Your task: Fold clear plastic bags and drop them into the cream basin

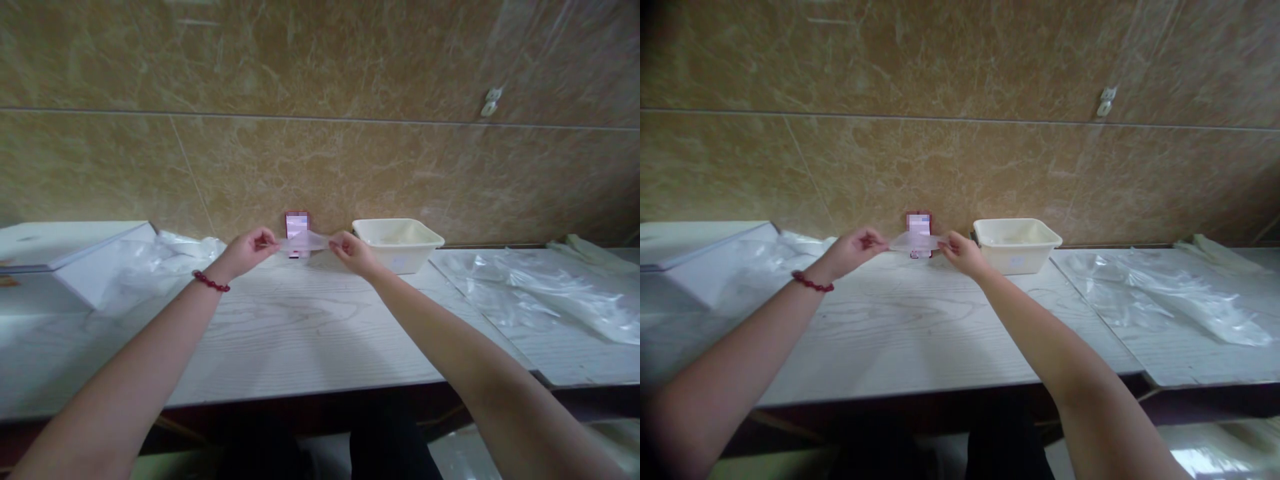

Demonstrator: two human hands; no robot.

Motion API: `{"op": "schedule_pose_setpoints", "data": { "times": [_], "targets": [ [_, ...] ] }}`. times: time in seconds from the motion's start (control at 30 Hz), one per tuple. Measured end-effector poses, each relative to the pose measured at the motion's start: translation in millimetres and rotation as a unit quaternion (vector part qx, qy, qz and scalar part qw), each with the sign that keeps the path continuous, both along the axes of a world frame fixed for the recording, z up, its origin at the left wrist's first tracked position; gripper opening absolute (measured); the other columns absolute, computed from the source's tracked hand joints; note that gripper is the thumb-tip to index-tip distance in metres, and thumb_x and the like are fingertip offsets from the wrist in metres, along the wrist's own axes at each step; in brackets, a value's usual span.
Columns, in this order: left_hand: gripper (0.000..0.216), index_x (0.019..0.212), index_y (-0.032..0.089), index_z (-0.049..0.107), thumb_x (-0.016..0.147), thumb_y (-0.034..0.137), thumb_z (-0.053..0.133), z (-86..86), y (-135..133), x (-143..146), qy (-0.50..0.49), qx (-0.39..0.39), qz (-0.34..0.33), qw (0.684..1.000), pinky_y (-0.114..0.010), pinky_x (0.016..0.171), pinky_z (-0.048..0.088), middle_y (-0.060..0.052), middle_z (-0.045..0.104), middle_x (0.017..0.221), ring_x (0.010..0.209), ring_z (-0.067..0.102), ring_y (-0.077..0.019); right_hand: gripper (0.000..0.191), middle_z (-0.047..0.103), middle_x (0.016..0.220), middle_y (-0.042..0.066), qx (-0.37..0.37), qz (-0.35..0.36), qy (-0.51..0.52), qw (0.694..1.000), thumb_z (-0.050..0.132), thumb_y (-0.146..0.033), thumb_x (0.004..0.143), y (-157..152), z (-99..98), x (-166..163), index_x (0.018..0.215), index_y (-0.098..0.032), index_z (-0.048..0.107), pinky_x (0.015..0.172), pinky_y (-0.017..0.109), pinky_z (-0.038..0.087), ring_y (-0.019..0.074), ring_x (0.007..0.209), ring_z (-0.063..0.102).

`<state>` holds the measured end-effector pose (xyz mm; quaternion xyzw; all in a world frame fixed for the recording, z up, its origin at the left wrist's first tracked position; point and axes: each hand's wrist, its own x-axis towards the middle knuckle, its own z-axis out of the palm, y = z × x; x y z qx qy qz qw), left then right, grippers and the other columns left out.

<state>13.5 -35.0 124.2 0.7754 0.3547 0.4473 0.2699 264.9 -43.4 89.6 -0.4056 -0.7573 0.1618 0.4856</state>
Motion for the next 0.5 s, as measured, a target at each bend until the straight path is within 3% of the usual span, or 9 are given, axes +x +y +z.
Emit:
{"op": "schedule_pose_setpoints", "data": {
  "times": [0.13, 0.3, 0.4, 0.5],
  "targets": [
    [0.01, 0.069, 0.019, 0.055, 0.066, 0.028, 0.056, -41.1, -22.8, -7.6, 0.113, -0.012, -0.068, 0.991, -0.024, 0.068, 0.04, -0.001, 0.054, 0.073, 0.071, 0.05, -0.0134, 0.017, 0.059, 0.083, 0.002, -0.005, 0.044, -0.119, 0.992, 0.043, -0.022, 0.075, -25.0, -43.2, 1.0, 0.088, -0.02, 0.055, 0.068, 0.023, 0.042, 0.0109, 0.074, 0.055],
    [0.01, 0.068, 0.02, 0.057, 0.071, 0.027, 0.051, -84.6, -48.6, -10.5, 0.25, 0.003, -0.133, 0.959, -0.024, 0.07, 0.037, -0.002, 0.054, 0.074, 0.071, 0.049, -0.0149, 0.022, 0.059, 0.089, 0.004, -0.025, 0.134, -0.248, 0.959, 0.042, -0.015, 0.076, -46.7, -85.6, 0.5, 0.092, -0.021, 0.056, 0.075, 0.026, 0.04, 0.0135, 0.084, 0.054],
    [0.015, 0.074, 0.02, 0.058, 0.073, 0.03, 0.047, -95.2, -60.3, -10.8, 0.303, 0.001, -0.152, 0.941, -0.024, 0.07, 0.036, -0.003, 0.053, 0.079, 0.073, 0.049, -0.0149, 0.025, 0.057, 0.095, 0.005, -0.022, 0.172, -0.279, 0.944, 0.041, -0.013, 0.075, -54.2, -92.5, 1.4, 0.094, -0.02, 0.056, 0.086, 0.029, 0.034, 0.014, 0.095, 0.049],
    [0.024, 0.076, 0.019, 0.059, 0.077, 0.036, 0.042, -92.5, -64.7, -11.0, 0.356, 0.005, -0.164, 0.92, -0.025, 0.072, 0.036, -0.003, 0.054, 0.082, 0.076, 0.049, -0.0148, 0.025, 0.055, 0.103, 0.005, -0.025, 0.171, -0.305, 0.937, 0.044, -0.016, 0.074, -59.7, -86.3, 5.3, 0.095, -0.021, 0.056, 0.092, 0.036, 0.027, 0.0155, 0.103, 0.045]
  ]
}}
